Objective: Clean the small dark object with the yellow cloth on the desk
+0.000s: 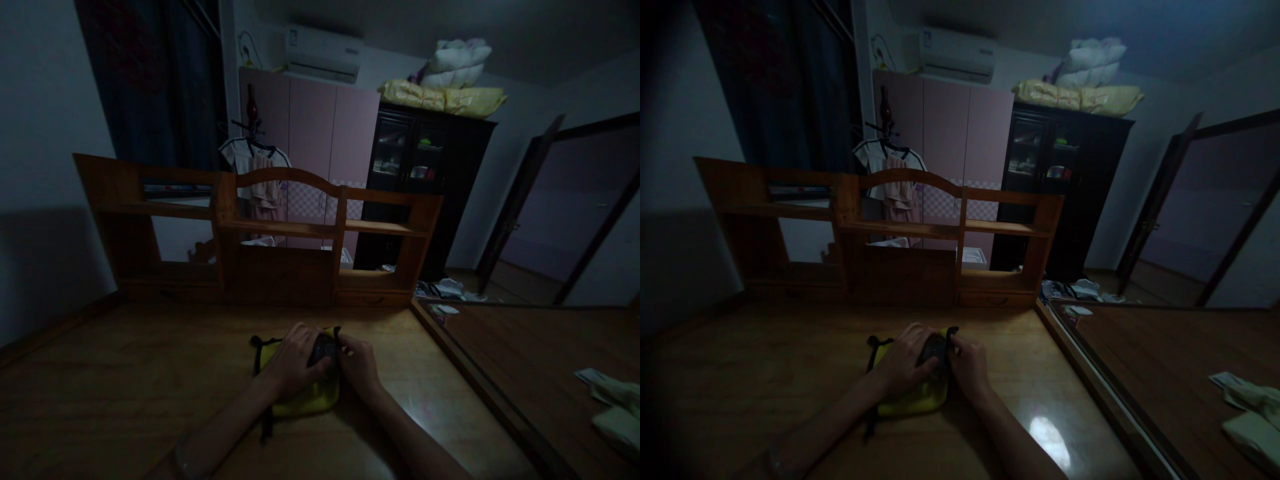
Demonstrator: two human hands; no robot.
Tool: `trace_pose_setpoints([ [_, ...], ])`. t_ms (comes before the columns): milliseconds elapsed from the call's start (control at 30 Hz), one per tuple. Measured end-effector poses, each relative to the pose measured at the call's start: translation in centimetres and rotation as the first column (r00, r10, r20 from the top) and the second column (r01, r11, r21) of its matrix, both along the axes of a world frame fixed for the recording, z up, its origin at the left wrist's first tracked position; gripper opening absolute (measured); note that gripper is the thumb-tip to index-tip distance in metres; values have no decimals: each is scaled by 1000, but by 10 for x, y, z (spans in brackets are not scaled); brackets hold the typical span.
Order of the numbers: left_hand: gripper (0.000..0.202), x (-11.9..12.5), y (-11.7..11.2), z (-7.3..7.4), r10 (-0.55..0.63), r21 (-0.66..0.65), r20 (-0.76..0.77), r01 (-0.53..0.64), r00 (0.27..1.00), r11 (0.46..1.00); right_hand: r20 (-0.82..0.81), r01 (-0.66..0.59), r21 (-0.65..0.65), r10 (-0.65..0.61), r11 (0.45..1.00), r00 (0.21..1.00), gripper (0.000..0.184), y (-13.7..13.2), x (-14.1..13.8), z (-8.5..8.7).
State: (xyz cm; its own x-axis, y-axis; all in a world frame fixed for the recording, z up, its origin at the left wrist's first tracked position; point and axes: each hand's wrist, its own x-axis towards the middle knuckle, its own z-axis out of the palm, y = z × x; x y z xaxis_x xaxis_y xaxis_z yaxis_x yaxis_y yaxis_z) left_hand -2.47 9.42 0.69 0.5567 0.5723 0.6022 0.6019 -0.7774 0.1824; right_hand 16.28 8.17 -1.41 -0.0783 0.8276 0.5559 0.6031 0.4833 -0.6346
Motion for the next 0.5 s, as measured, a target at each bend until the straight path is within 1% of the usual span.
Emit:
trace_pose_setpoints([
  [100, 48, 0, 1, -3, 36, -32, -30, -37, 999, 999, 20, 11, 14, -11, 1000, 1000, 24, -1, 0, 1],
  [300, 52, 0, 3, -10, 107, -13, -26, -108, 994, 994, 18, -5, 54, 4, 999, 1000, 22, 1, 2, 0],
  [400, 52, 0, 1, -7, 109, -47, -22, -110, 994, 993, -6, -23, 68, 23, 997, 1000, 22, 1, 2, 0],
  [500, 49, 0, -3, -1, 85, -88, -7, -85, 996, 992, -5, -61, 82, 62, 995, 998, 21, 0, 3, 2],
])
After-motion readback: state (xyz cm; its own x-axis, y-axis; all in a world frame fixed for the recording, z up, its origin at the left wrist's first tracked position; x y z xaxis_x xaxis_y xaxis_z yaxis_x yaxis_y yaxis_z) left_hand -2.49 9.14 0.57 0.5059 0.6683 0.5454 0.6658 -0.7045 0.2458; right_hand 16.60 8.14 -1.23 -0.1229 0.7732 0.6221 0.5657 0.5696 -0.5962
